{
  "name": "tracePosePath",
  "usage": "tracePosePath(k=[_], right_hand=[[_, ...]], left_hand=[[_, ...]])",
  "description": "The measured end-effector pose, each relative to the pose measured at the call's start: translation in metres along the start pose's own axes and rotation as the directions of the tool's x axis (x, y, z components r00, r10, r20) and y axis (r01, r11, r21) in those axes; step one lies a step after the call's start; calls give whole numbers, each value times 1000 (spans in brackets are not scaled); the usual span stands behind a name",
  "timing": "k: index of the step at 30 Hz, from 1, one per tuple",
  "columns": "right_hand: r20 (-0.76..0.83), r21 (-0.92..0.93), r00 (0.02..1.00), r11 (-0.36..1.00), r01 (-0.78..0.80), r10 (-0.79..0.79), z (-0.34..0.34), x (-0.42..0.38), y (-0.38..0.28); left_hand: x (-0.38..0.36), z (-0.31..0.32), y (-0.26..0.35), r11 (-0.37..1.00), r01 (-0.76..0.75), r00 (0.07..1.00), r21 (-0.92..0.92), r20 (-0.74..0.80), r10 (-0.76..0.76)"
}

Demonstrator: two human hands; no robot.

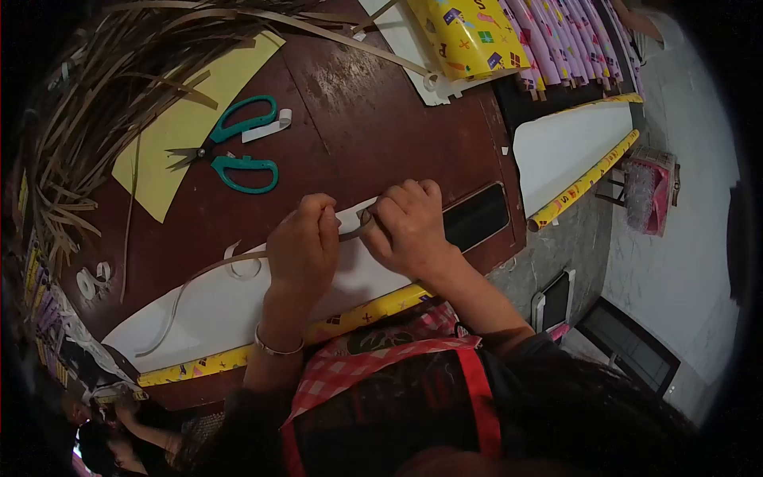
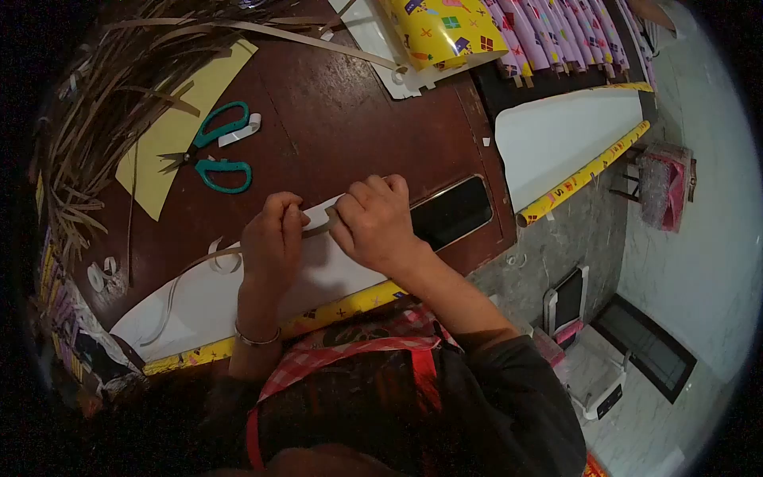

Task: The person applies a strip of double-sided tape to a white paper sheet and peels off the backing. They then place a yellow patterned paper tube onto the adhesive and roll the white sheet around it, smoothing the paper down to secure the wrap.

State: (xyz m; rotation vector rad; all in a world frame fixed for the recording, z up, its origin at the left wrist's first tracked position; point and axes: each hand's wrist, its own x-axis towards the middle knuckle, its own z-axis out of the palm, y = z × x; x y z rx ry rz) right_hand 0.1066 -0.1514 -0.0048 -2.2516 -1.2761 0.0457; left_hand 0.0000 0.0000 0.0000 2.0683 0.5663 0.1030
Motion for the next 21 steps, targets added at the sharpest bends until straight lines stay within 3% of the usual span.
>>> tracePosePath(k=[5, 21], right_hand=[[-69, -1, 998, 1000, -6, 6, -3, -3, 2], [22, -26, 996, 996, -89, 90, -18, -6, 6]], left_hand=[[1, -1, 0, 995, -66, 998, 71, 0, 66], [0, 0, -1, 990, -55, 998, 129, 18, 53]])
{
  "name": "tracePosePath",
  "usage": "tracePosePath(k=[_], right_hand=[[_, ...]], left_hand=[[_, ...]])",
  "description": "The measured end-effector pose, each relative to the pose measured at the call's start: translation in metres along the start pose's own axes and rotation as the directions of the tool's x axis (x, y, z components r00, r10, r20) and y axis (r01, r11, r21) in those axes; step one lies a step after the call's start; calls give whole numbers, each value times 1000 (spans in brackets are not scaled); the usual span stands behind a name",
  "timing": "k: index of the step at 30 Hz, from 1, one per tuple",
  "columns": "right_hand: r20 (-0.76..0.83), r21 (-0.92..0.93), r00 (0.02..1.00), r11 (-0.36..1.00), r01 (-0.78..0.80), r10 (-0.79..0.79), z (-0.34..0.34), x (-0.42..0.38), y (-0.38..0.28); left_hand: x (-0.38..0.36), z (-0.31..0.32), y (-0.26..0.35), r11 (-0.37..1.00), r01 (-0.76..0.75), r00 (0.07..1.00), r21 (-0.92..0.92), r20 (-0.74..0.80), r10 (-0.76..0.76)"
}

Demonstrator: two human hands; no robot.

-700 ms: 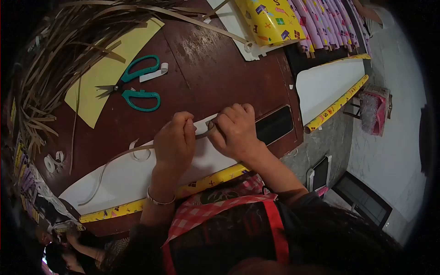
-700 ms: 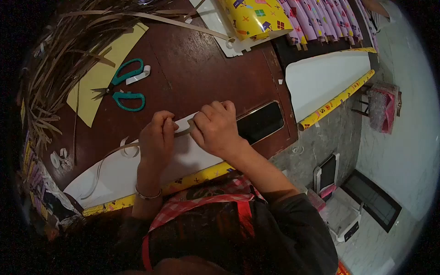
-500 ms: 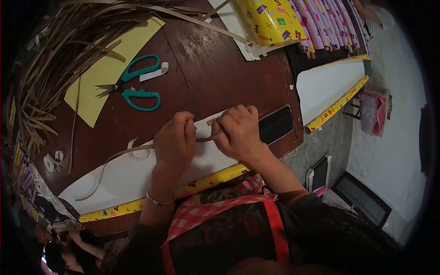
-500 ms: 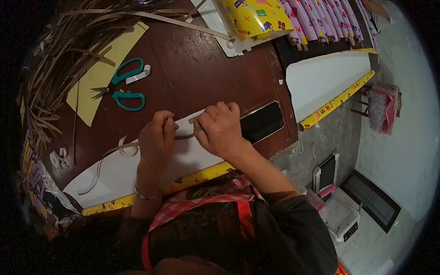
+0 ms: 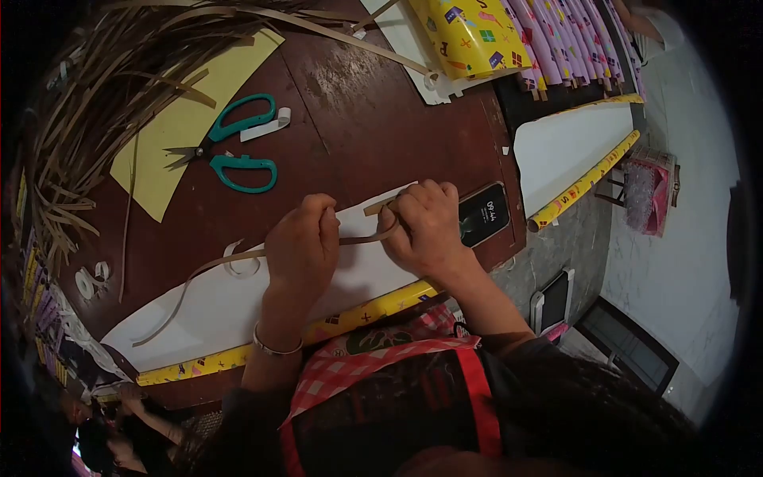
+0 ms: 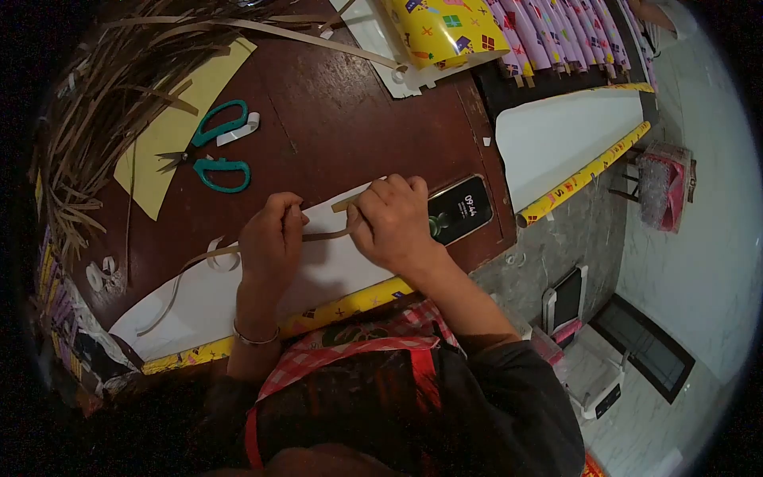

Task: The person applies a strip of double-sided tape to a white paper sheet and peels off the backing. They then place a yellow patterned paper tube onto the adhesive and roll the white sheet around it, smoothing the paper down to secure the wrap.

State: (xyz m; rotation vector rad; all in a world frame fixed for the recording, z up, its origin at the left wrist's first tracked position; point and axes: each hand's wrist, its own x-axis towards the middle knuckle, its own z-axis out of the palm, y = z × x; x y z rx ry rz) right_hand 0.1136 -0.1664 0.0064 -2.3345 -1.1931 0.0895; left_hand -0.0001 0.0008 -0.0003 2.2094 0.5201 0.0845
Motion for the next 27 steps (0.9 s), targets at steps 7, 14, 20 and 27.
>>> tracePosePath(k=[7, 14, 20, 27], right_hand=[[-7, -5, 1000, 1000, -30, 30, -5, -2, 9], [-7, -52, 999, 998, -37, 36, -13, -4, 17], [-9, -70, 999, 996, -54, 53, -16, -7, 24], [-10, -93, 997, 993, -72, 72, -19, -6, 29]], left_hand=[[0, 0, 0, 1000, -7, 1000, 5, -5, 7], [-1, 0, -1, 999, -35, 999, 16, -14, 35], [0, 2, 0, 999, -8, 999, -38, -34, 6], [0, 2, 0, 999, -4, 1000, -37, -31, 3]])
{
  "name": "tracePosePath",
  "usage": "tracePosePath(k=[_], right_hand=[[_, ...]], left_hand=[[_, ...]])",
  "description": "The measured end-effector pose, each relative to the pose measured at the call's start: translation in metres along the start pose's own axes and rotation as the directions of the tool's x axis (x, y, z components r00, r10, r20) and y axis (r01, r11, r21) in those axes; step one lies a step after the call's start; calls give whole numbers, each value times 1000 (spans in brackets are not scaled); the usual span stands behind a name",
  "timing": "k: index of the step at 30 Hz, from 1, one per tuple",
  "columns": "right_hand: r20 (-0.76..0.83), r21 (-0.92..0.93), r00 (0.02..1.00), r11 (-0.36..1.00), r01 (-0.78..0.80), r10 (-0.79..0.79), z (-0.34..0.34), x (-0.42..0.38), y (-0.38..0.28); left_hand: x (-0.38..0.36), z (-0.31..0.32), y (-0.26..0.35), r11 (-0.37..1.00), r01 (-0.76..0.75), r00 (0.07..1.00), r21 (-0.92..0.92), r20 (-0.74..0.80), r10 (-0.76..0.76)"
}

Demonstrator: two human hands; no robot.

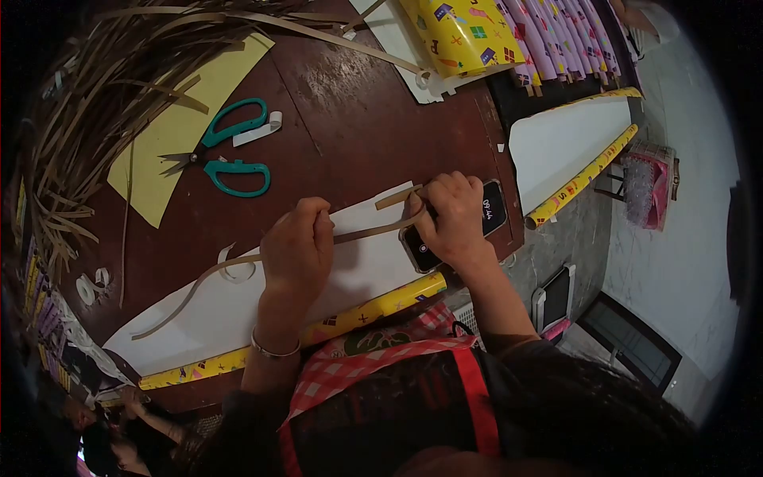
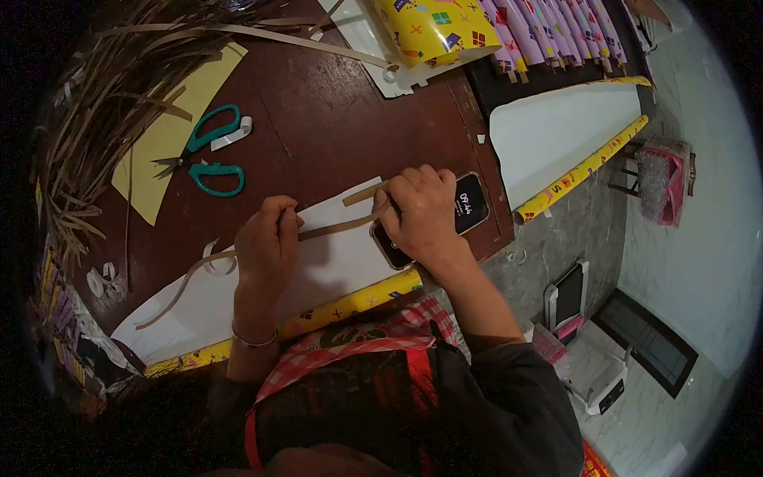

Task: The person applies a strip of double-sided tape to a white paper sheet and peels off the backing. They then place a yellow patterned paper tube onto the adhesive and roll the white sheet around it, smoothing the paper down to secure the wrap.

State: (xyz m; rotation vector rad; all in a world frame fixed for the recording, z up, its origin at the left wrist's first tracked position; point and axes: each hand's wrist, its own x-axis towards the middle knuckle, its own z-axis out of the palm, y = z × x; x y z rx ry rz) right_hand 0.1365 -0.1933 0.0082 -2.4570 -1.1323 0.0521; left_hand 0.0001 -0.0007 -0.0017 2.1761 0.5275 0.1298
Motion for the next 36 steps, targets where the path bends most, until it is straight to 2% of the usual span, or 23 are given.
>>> tracePosePath(k=[15, 23, 32, 36], right_hand=[[15, -58, 998, 996, -63, 64, -10, -1, 15], [-61, -68, 994, 993, -100, 96, -16, -2, 24], [-95, -144, 986, 978, -150, 137, -29, -6, 38], [-75, -170, 982, 969, -181, 171, -36, -9, 41]], left_hand=[[1, -2, 1, 1000, -12, 1000, 7, 0, 12], [2, -3, 4, 1000, 17, 1000, 10, 8, -17], [3, -6, 9, 997, 75, 997, -22, 21, -75], [3, -8, 9, 999, 47, 998, 22, 43, -48]])
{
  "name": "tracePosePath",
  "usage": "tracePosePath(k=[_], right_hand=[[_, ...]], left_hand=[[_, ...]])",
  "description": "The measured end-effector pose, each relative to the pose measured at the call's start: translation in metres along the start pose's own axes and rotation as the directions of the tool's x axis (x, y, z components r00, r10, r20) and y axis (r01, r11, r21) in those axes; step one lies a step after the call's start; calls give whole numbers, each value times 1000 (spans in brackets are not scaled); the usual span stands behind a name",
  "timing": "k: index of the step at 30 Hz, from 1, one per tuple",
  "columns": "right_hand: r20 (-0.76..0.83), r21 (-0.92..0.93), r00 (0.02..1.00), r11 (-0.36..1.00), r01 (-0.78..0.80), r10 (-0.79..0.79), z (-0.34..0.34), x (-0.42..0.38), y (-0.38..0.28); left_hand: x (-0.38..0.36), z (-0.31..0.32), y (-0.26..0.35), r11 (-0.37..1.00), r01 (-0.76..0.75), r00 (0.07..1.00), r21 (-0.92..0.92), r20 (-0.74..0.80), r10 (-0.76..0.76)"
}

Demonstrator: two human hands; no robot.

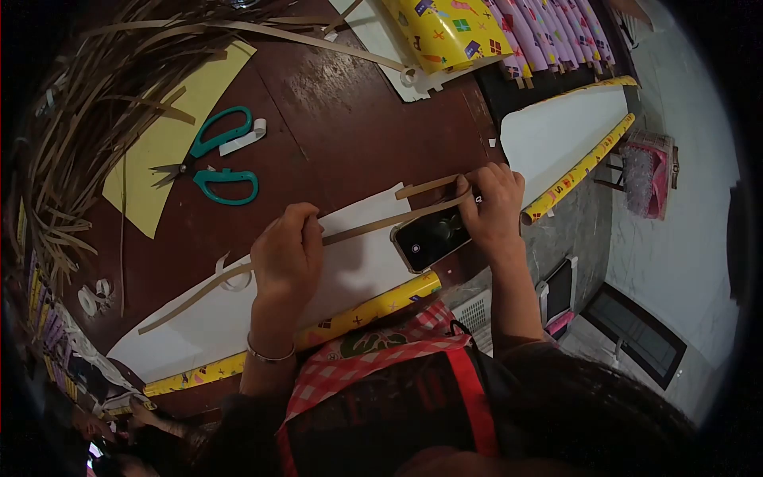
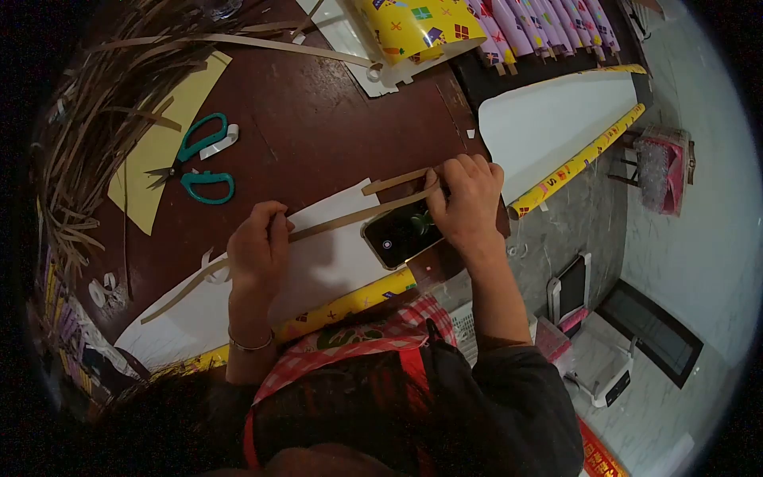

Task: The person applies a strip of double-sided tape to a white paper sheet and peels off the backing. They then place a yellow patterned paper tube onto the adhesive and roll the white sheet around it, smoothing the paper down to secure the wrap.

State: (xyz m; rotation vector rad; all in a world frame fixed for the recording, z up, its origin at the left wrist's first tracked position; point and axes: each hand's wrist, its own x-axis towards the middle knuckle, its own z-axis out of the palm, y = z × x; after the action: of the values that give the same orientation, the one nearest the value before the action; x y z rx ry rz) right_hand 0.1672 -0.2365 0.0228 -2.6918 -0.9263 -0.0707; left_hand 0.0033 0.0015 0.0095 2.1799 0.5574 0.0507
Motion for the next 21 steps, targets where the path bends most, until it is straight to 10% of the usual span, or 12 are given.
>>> tracePosePath(k=[15, 21], right_hand=[[-111, -37, 992, 997, -68, 63, -26, -1, 17], [-269, 215, 927, 922, 324, -263, -32, -10, -39]], left_hand=[[1, 3, 3, 998, 52, 998, -41, -24, -53], [0, -5, 1, 996, 27, 999, -87, 49, -22]])
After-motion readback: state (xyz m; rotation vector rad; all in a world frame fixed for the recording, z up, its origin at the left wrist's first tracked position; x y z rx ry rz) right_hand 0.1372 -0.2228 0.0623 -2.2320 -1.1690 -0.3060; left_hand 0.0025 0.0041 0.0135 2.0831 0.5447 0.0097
